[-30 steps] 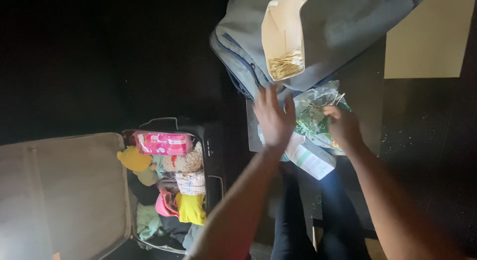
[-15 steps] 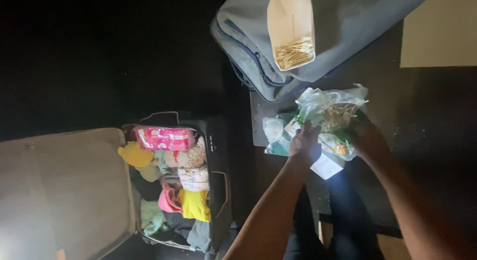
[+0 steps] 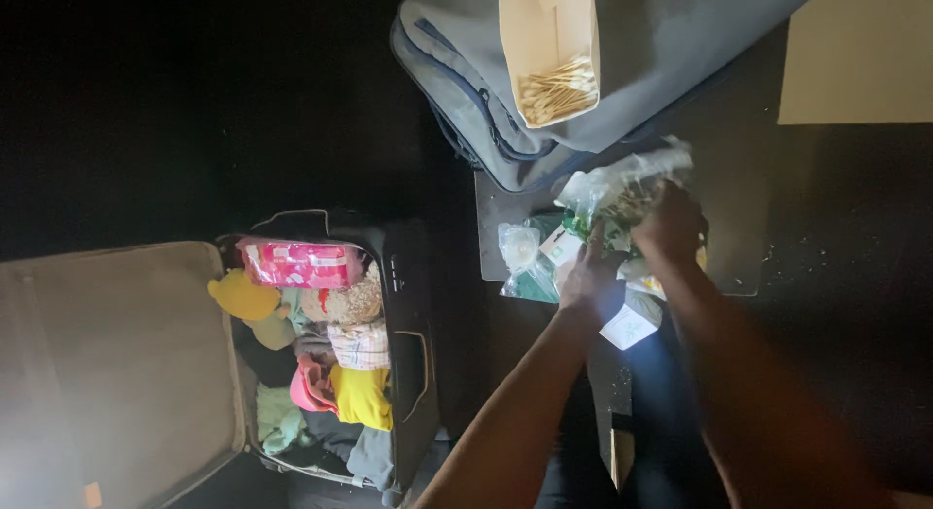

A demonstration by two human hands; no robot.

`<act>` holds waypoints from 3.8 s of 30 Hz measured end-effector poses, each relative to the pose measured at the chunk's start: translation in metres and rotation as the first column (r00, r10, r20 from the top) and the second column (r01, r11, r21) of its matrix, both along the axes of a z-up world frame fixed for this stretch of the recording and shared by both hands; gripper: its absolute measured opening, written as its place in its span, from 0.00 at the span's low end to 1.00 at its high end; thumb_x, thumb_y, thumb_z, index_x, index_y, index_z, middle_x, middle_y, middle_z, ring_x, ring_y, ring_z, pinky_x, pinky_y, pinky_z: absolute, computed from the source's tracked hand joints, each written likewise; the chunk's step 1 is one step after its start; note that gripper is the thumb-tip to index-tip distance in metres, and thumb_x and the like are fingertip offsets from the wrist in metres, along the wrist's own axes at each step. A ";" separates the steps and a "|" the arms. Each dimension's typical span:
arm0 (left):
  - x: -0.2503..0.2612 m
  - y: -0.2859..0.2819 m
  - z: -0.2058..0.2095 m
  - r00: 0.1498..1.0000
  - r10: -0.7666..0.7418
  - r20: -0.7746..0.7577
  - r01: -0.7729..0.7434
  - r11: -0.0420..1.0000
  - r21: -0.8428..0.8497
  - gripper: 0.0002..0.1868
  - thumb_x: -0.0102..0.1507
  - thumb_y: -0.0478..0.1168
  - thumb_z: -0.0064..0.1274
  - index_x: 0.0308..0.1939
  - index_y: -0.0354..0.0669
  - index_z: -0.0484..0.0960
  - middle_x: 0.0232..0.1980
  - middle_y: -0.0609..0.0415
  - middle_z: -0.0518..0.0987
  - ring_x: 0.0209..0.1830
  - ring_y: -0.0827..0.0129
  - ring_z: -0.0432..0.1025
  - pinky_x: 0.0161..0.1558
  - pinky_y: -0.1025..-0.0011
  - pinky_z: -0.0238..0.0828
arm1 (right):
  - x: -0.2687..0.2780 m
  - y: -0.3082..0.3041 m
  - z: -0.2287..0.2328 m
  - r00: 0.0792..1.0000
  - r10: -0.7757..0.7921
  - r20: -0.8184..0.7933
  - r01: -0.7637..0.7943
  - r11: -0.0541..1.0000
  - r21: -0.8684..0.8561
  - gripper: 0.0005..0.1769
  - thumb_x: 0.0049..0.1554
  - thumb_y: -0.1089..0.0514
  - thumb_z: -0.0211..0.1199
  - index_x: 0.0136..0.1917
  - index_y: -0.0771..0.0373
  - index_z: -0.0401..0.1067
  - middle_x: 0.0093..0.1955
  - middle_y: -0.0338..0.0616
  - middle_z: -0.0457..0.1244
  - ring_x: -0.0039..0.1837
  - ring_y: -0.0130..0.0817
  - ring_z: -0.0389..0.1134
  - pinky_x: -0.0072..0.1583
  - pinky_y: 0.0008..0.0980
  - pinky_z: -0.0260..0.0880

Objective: The person packs clothes and small objects into a suitcase, and then transfers wooden sticks from a tray and a plastic bag into a different plastic bag.

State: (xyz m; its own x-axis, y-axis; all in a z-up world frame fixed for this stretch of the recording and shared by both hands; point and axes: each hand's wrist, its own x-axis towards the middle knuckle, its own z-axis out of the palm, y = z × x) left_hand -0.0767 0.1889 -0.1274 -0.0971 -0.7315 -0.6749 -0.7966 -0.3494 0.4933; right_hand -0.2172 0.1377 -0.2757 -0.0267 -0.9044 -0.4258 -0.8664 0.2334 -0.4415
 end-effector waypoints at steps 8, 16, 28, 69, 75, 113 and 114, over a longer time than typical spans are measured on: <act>0.000 -0.003 -0.008 0.992 0.126 -0.026 -0.119 0.973 0.197 0.26 0.62 0.35 0.44 0.65 0.49 0.76 0.86 0.52 0.44 0.62 0.54 0.73 0.57 0.62 0.76 | 0.030 -0.015 0.004 0.888 0.380 -0.259 -0.432 0.883 -0.185 0.21 0.58 0.60 0.56 0.65 0.63 0.70 0.67 0.58 0.64 0.63 0.55 0.68 0.62 0.51 0.71; 0.004 0.003 -0.016 0.986 0.163 -0.047 -0.161 0.986 0.028 0.26 0.60 0.39 0.52 0.63 0.45 0.79 0.86 0.45 0.39 0.73 0.53 0.64 0.65 0.61 0.68 | 0.023 -0.029 -0.029 0.916 0.396 -0.060 -0.389 0.916 0.099 0.18 0.60 0.62 0.58 0.64 0.62 0.72 0.65 0.59 0.66 0.65 0.54 0.70 0.65 0.51 0.70; 0.013 -0.005 -0.024 0.978 0.205 -0.043 -0.209 0.971 -0.118 0.31 0.59 0.40 0.56 0.68 0.45 0.75 0.84 0.34 0.38 0.78 0.41 0.55 0.67 0.58 0.65 | -0.008 -0.048 0.058 0.959 -0.127 0.255 -0.003 0.889 0.457 0.26 0.57 0.61 0.66 0.68 0.57 0.69 0.57 0.50 0.68 0.52 0.42 0.72 0.52 0.43 0.77; -0.008 -0.054 -0.025 0.984 0.156 0.081 -0.115 0.919 -0.378 0.25 0.66 0.41 0.53 0.68 0.48 0.68 0.60 0.44 0.77 0.60 0.48 0.74 0.62 0.45 0.64 | 0.006 -0.020 0.154 0.758 -0.102 0.644 -0.007 0.986 0.165 0.34 0.63 0.67 0.50 0.79 0.61 0.45 0.65 0.60 0.61 0.60 0.47 0.68 0.59 0.46 0.69; -0.007 -0.052 -0.035 0.973 0.198 -0.118 -0.227 0.908 -0.351 0.28 0.60 0.39 0.57 0.62 0.36 0.68 0.59 0.35 0.74 0.59 0.39 0.70 0.57 0.49 0.68 | 0.001 -0.013 0.141 0.888 -0.207 0.411 0.131 0.970 0.206 0.24 0.66 0.63 0.55 0.74 0.61 0.58 0.64 0.58 0.65 0.60 0.47 0.70 0.58 0.44 0.70; 0.003 -0.035 0.152 0.427 0.694 -0.580 -0.729 0.644 0.234 0.13 0.69 0.37 0.46 0.57 0.37 0.73 0.43 0.53 0.79 0.41 0.73 0.72 0.42 0.73 0.70 | 0.018 0.012 0.292 0.906 0.108 0.409 -0.073 0.992 -0.101 0.26 0.67 0.64 0.46 0.77 0.60 0.65 0.71 0.56 0.60 0.64 0.40 0.67 0.59 0.32 0.69; 0.001 -0.033 0.160 0.335 0.707 -0.623 -0.732 0.612 0.300 0.15 0.67 0.37 0.46 0.57 0.38 0.73 0.45 0.55 0.79 0.43 0.74 0.74 0.44 0.73 0.73 | 0.021 0.013 0.308 0.808 0.071 0.585 0.025 0.988 -0.155 0.25 0.66 0.64 0.48 0.76 0.65 0.64 0.72 0.57 0.60 0.69 0.43 0.65 0.65 0.35 0.64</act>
State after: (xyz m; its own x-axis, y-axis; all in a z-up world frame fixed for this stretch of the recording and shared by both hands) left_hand -0.0754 0.1555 0.0325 0.1029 -0.7561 -0.6463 0.2811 -0.6011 0.7481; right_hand -0.1965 0.1505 0.0324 0.2062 -0.9547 -0.2147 -0.4345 0.1072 -0.8943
